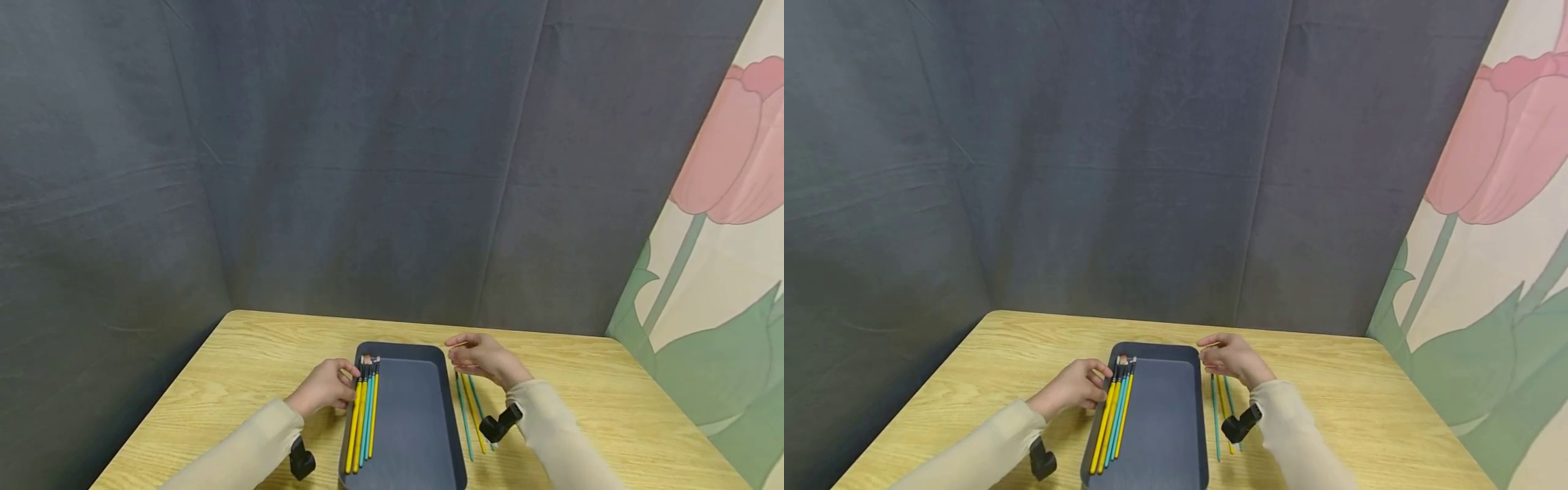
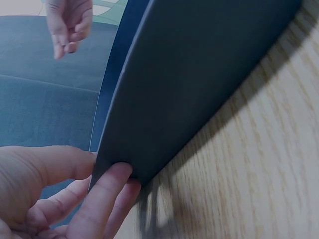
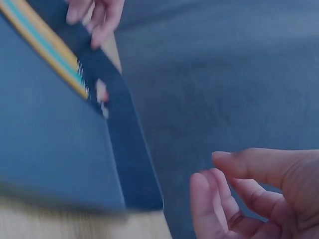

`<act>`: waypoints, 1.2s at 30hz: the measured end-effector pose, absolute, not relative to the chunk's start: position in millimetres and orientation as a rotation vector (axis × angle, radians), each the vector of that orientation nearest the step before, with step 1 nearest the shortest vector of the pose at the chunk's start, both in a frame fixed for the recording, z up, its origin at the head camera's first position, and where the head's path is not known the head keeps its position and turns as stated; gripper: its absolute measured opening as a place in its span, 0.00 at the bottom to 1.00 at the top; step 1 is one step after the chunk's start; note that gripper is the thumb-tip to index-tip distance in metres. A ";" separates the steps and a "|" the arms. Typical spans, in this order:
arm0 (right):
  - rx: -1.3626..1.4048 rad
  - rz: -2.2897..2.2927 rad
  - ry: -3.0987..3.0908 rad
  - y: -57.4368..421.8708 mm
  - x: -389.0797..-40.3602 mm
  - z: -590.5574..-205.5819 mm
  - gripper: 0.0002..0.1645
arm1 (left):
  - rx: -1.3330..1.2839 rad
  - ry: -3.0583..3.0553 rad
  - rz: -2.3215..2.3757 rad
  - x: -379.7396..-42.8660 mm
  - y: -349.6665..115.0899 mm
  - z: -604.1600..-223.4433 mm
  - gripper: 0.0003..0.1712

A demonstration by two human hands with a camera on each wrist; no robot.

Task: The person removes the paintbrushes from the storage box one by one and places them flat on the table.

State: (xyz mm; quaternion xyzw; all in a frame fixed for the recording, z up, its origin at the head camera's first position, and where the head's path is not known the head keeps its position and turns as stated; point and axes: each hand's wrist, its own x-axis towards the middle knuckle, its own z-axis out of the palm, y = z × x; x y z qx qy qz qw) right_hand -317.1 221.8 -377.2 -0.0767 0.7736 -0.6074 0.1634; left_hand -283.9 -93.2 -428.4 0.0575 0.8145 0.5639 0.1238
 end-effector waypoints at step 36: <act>-0.072 -1.479 2.258 100.3 -323.3 -417.4 0.11 | 0.159 2.375 1.643 -284.9 -93.3 -429.5 0.22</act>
